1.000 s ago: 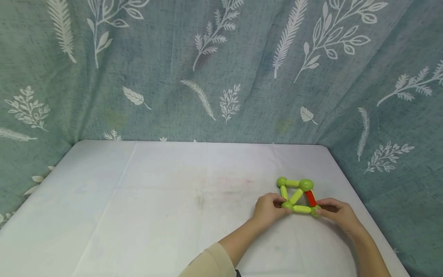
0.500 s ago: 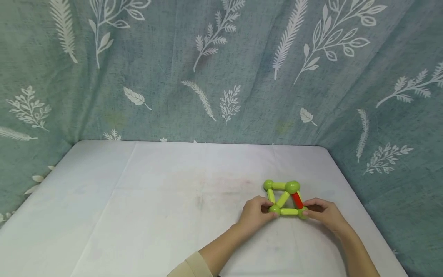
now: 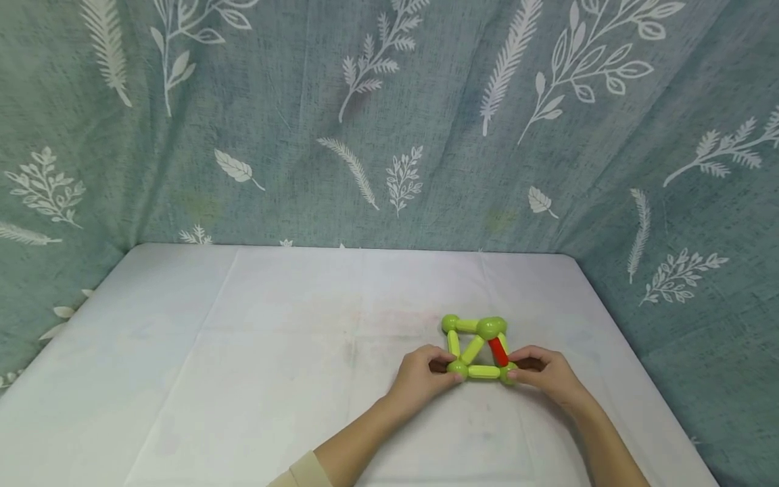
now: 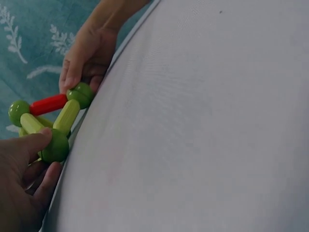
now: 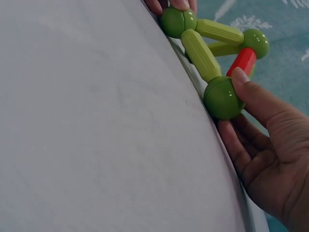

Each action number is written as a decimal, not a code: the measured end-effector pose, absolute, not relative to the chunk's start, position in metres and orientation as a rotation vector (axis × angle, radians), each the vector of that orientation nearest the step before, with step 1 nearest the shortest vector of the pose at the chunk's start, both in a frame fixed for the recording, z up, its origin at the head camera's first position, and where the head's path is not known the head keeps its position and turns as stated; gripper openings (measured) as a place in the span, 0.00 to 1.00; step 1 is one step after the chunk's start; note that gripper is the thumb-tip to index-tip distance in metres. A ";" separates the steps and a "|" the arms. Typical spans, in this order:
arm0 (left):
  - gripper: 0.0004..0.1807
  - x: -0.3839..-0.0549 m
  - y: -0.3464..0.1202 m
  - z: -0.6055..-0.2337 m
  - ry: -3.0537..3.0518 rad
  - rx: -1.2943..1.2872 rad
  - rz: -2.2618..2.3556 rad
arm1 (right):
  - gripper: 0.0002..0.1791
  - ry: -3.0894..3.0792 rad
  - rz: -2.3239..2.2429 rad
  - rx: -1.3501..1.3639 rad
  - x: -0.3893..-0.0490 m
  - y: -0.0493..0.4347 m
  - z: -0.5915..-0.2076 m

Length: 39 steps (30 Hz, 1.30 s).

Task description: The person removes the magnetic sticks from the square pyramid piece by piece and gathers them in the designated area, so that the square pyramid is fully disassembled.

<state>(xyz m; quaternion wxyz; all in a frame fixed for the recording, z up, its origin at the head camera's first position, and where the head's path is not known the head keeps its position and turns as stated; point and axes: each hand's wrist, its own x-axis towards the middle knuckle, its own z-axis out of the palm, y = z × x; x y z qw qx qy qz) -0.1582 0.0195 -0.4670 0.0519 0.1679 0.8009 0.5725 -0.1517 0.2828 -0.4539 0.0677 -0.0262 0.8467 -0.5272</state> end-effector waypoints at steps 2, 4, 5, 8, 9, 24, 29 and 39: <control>0.15 -0.157 0.013 -0.466 2.438 0.507 1.745 | 0.20 2.535 -1.601 -0.080 -0.152 0.276 -0.454; 0.15 -0.157 0.006 -0.466 2.438 0.505 1.745 | 0.20 2.517 -1.620 -0.085 -0.153 0.270 -0.455; 0.15 -0.156 0.003 -0.466 2.433 0.504 1.748 | 0.20 2.503 -1.633 -0.088 -0.153 0.267 -0.455; 0.15 -0.154 -0.007 -0.465 2.419 0.503 1.749 | 0.20 2.467 -1.661 -0.113 -0.153 0.259 -0.456; 0.14 -0.154 -0.010 -0.465 2.414 0.501 1.750 | 0.20 2.460 -1.663 -0.127 -0.153 0.256 -0.456; 0.16 -0.146 -0.057 -0.462 2.381 0.473 1.694 | 0.18 2.390 -1.698 -0.310 -0.147 0.218 -0.462; 0.16 -0.142 -0.073 -0.460 2.384 0.437 1.691 | 0.18 2.378 -1.709 -0.363 -0.145 0.204 -0.465; 0.17 -0.129 -0.103 -0.457 2.418 0.364 1.652 | 0.16 2.384 -1.694 -0.516 -0.141 0.176 -0.466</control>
